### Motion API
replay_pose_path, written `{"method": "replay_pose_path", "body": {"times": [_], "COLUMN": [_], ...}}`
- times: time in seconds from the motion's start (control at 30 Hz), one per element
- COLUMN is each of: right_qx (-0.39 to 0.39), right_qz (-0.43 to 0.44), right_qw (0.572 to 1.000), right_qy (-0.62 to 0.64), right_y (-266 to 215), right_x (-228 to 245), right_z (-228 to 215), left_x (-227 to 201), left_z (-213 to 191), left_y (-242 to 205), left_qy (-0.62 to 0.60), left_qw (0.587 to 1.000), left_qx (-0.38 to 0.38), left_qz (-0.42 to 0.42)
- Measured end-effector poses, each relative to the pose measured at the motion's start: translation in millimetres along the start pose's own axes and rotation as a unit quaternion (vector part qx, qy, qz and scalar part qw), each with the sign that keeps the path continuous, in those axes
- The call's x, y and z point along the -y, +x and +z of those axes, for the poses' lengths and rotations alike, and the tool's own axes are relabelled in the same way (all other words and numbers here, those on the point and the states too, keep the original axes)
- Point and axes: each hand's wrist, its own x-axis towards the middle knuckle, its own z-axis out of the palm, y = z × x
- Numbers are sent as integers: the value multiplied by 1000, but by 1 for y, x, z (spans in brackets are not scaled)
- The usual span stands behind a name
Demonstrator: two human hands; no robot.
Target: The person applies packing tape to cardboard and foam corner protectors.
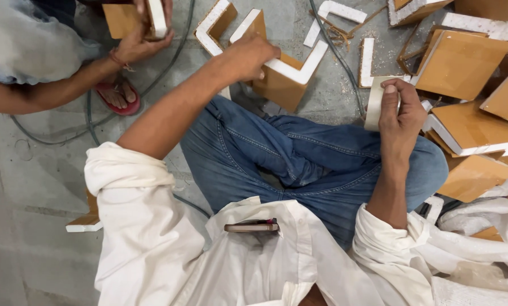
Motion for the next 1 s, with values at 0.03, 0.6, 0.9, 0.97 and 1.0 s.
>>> {"method": "replay_pose_path", "body": {"times": [0.03, 0.6, 0.9, 0.97, 1.0], "right_qx": [3, 18, 42, 45, 48], "right_qz": [-17, 30, 31, 14, 14], "right_qw": [1000, 999, 998, 997, 992], "right_qy": [5, -33, -43, -64, -113], "right_y": [0, 4, 5, 6, 8], "right_x": [-2, 8, -6, -7, -1], "right_z": [0, 7, 17, 21, 24], "left_x": [7, 43, 40, 28, 24], "left_z": [-1, 20, 40, 32, 31], "left_y": [-1, -34, -35, -35, -37], "left_qy": [-10, -101, 12, 13, 22], "left_qw": [1000, 992, 990, 991, 991], "left_qx": [1, -67, -85, -66, -51], "left_qz": [15, 44, 108, 114, 120]}}
